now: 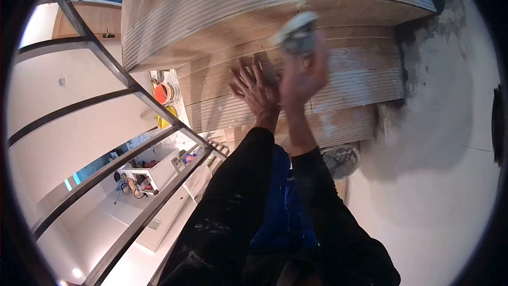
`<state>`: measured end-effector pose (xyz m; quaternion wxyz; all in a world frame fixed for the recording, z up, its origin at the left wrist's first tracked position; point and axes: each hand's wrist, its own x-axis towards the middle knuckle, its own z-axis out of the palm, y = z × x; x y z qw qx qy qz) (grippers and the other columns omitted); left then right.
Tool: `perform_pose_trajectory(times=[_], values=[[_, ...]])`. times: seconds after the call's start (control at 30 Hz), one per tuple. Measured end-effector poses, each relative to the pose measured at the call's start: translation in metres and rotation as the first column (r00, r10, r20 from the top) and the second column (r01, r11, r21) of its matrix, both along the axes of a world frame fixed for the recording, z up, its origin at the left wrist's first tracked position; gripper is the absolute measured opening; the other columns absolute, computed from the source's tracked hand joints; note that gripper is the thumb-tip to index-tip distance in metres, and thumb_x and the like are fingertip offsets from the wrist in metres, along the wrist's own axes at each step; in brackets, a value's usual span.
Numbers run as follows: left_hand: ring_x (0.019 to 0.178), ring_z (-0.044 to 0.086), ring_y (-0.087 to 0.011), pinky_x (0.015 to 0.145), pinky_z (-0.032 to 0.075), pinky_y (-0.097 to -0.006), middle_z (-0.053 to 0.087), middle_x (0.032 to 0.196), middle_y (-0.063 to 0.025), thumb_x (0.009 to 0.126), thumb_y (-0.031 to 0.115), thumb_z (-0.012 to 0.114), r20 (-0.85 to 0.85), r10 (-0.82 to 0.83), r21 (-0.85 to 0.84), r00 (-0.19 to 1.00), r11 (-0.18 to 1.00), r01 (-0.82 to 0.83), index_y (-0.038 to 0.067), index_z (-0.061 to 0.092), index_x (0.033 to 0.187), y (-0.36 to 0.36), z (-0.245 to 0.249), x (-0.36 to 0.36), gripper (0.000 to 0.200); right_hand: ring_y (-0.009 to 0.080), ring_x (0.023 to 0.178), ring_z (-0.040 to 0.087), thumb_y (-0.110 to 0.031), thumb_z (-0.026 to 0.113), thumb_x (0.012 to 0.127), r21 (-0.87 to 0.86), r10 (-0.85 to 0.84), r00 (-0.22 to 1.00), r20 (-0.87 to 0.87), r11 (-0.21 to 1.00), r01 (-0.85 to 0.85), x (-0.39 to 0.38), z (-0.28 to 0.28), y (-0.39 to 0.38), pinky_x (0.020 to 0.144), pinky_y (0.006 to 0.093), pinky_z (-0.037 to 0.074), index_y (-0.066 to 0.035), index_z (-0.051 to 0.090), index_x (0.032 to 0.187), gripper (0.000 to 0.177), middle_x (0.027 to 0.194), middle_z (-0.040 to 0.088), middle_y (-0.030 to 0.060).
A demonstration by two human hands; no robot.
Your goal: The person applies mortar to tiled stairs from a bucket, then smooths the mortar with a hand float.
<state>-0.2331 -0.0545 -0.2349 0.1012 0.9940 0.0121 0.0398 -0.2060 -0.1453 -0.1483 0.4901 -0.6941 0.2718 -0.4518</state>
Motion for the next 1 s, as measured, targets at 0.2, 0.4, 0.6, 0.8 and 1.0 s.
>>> perform_pose_trajectory(times=[0.2,0.4,0.6,0.8,1.0], values=[[0.159,0.015,-0.0449,0.121,0.011,-0.0711,0.028,0.170,-0.0171,0.089,0.051,0.063,-0.041,0.016,-0.079,0.999,0.997,-0.019,0.022,0.041,0.160,-0.002,0.009,-0.002,0.080,0.0316,0.110,0.067,-0.002,0.071,0.082,-0.070,0.114,0.978,0.173,0.992,-0.103,0.026,0.028,-0.019,0.094,0.0424,0.055,0.000,0.060,0.144,0.063,0.126,0.068,0.0179],[0.159,0.017,-0.0426,0.121,0.012,-0.0708,0.026,0.171,-0.0093,0.103,0.034,0.050,-0.224,0.020,-0.018,0.974,1.000,-0.024,0.028,0.044,0.159,0.010,-0.015,0.000,0.057,0.0236,0.115,0.065,0.000,0.068,0.077,-0.050,0.504,0.864,-0.009,0.863,-0.504,-0.002,0.028,0.028,0.096,0.0378,0.054,0.002,0.065,0.136,0.060,0.120,0.069,0.0149],[0.157,0.016,-0.0471,0.121,0.010,-0.0696,0.027,0.168,-0.0194,0.086,0.045,0.064,-0.018,-0.019,-0.050,1.000,0.999,0.019,0.018,0.042,0.158,-0.005,0.023,-0.002,0.079,0.0241,0.105,0.067,-0.017,0.063,0.090,0.177,0.108,0.994,0.001,0.978,-0.107,-0.028,0.051,-0.104,0.093,0.0366,0.053,0.000,0.066,0.136,0.049,0.120,0.070,0.0127],[0.157,0.016,-0.0482,0.120,0.010,-0.0729,0.031,0.167,-0.0194,0.081,0.050,0.068,0.017,-0.016,-0.076,1.000,0.997,0.017,0.019,0.044,0.158,-0.002,0.013,-0.002,0.087,0.0247,0.109,0.066,-0.030,0.066,0.097,0.522,0.199,0.971,-0.130,0.847,-0.104,-0.026,0.122,-0.241,0.094,0.0408,0.054,0.001,0.065,0.133,0.048,0.125,0.067,0.0132],[0.158,0.015,-0.0474,0.120,0.010,-0.0731,0.029,0.168,-0.0190,0.082,0.050,0.067,-0.014,0.005,-0.064,1.000,0.998,-0.006,0.019,0.045,0.158,-0.003,0.013,-0.001,0.085,0.0191,0.087,0.071,-0.030,0.063,0.102,0.675,0.349,0.931,-0.109,0.713,-0.189,0.002,0.132,-0.224,0.082,0.0362,0.056,0.000,0.067,0.122,0.036,0.107,0.074,0.0072]])
